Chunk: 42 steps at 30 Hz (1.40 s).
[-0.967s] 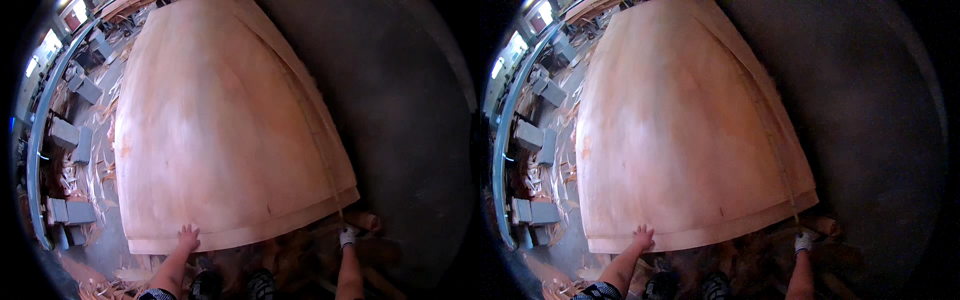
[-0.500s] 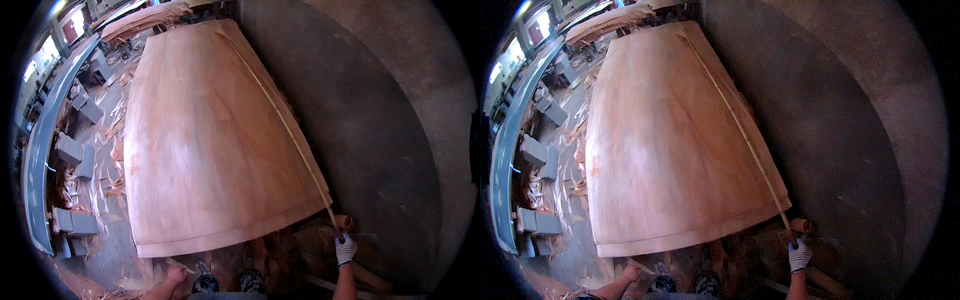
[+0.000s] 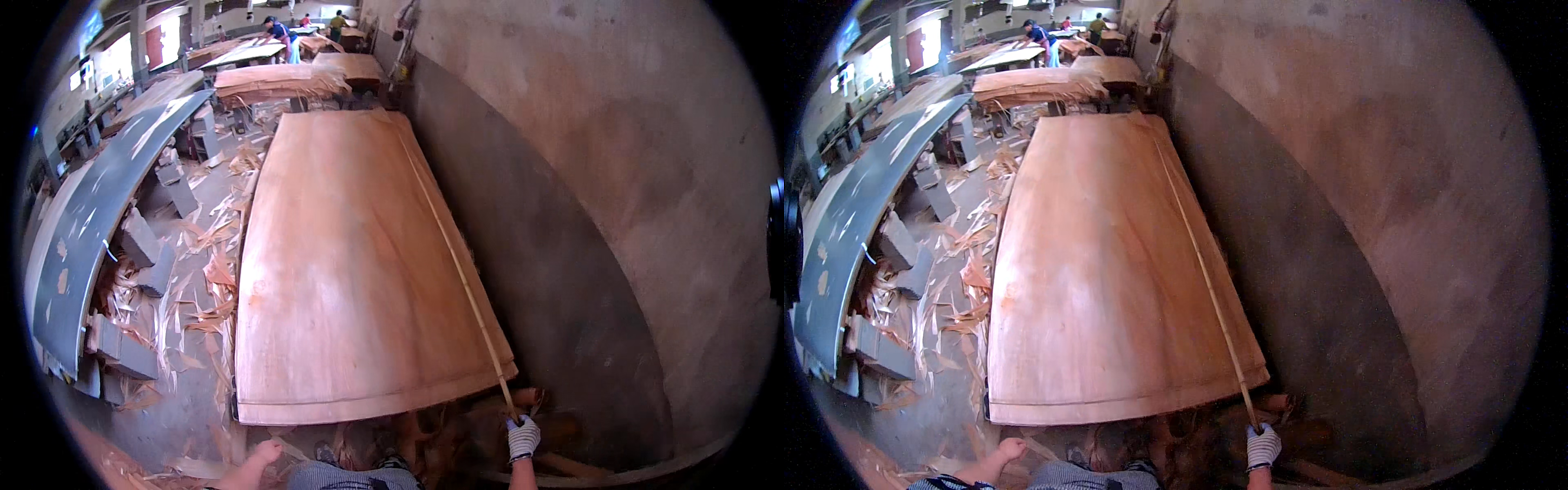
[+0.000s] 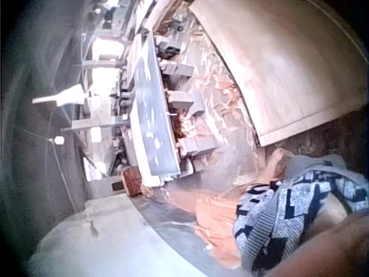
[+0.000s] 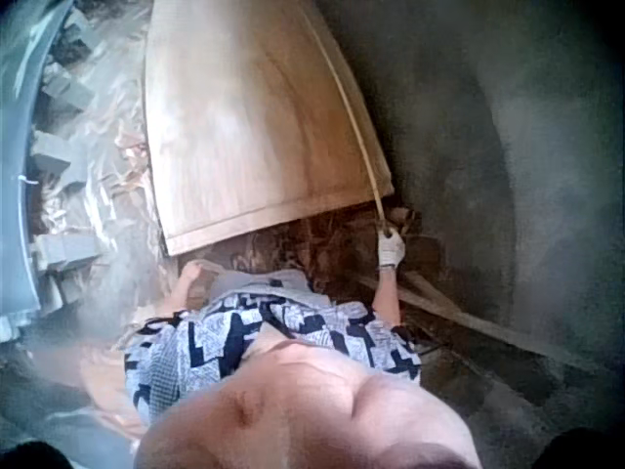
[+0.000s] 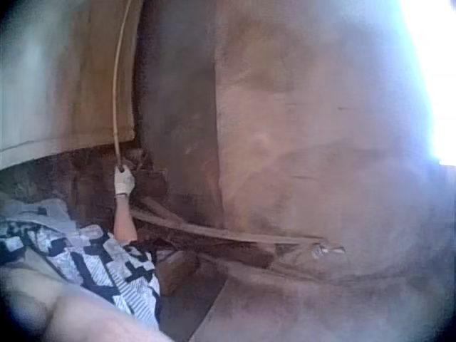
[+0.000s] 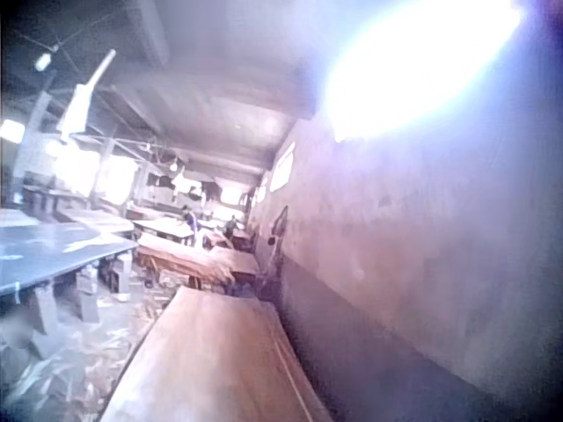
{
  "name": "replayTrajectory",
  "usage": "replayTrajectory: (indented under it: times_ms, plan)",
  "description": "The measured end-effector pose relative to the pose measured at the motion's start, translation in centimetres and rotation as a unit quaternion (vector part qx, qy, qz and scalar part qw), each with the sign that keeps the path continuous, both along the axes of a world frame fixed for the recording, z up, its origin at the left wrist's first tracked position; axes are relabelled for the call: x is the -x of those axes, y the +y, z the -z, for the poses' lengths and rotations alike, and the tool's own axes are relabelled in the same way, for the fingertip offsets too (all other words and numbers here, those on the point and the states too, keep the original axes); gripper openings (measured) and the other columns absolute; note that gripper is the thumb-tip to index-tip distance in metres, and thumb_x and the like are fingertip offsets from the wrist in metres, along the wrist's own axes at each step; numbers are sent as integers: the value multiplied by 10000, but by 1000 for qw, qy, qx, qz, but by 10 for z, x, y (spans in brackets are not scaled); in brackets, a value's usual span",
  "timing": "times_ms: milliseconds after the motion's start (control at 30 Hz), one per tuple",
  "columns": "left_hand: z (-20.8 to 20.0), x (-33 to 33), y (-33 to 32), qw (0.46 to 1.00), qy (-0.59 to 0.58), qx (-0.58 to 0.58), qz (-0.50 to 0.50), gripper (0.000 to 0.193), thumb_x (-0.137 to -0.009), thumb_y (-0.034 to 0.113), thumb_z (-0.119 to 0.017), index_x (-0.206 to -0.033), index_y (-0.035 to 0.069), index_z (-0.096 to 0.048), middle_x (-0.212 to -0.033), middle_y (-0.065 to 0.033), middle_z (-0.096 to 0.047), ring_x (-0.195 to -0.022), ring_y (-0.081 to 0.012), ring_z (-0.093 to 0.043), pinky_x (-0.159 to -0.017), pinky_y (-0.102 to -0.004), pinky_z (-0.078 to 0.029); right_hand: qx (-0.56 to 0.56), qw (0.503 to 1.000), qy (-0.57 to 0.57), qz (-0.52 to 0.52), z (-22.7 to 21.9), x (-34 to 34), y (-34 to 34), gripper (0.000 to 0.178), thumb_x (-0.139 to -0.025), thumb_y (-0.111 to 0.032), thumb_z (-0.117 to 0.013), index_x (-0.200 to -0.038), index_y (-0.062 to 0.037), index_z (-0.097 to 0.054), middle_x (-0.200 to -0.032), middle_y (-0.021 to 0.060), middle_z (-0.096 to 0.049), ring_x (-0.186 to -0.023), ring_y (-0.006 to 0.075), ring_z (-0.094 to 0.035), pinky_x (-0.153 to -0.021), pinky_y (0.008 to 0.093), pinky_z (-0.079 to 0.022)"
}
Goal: The person processes large wood veneer sheets by marking them with a tool, peeling away damaged or excess layers, and smoothing the surface by hand.
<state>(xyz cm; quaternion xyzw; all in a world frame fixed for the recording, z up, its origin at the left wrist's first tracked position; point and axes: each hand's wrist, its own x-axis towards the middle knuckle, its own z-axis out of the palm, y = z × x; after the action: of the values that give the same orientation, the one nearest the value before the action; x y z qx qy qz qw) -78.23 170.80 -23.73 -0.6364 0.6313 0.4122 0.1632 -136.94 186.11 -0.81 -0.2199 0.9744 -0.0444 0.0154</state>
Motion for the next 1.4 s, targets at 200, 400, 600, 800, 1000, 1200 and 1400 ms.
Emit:
replayTrajectory:
  times_ms: [200,400,600,800,1000,1200,1400]
  plan:
    - [-48,18,-2,988,44,-13,-145,314,-790,321,-483,-948,117,-664,-915,-162,-638,-882,-272,-611,-786,-371,-471,-16,996,-90,21,-28,9,3,394,-753,-394,-642,-912,-33,-631,-868,129,-648,-791,268,-614,-686,369,-492]
    - [-5,22,40,986,57,-17,-158,277,-805,265,-514,-949,76,-656,-929,-146,-643,-884,-262,-614,-770,-347,-473,90,979,-176,-45,25,39,-4,409,-717,-356,-688,-931,-13,-627,-924,158,-639,-852,290,-605,-744,372,-478]
    - [-44,94,58,984,148,30,-95,308,-813,291,-530,-1010,79,-636,-985,-134,-633,-927,-265,-599,-816,-337,-459,133,959,-240,-72,45,79,-49,431,-710,-333,-692,-974,-1,-617,-939,178,-634,-861,307,-600,-761,367,-460]
    - [-62,84,94,956,147,73,-244,307,-823,281,-540,-1045,86,-625,-941,-116,-646,-880,-218,-608,-780,-327,-469,111,959,-110,-236,-24,68,-168,341,-734,-280,-608,-948,-15,-621,-932,206,-615,-890,353,-583,-756,405,-460]
    - [-57,62,146,929,158,32,-332,286,-825,275,-540,-998,68,-635,-815,-69,-653,-677,-171,-609,-630,-312,-488,105,931,12,-350,-41,46,-294,248,-745,-263,-588,-849,-40,-623,-777,180,-626,-743,345,-603,-679,417,-475]
    - [-14,-16,222,938,102,67,-324,315,-822,272,-454,-801,-2,-608,-744,-169,-608,-674,-258,-591,-607,-385,-447,289,799,-474,-232,-18,-121,-318,190,-728,-152,-684,-639,-121,-518,-483,-10,-466,-337,91,-396,-310,243,-291]
    - [-35,-81,260,851,110,53,-511,322,-821,277,-530,-1030,47,-613,-976,-133,-631,-912,-261,-595,-791,-339,-458,236,794,-523,-201,-34,-275,-287,145,-753,-149,-666,-730,-103,-530,-493,-18,-448,-341,79,-365,-305,233,-286]
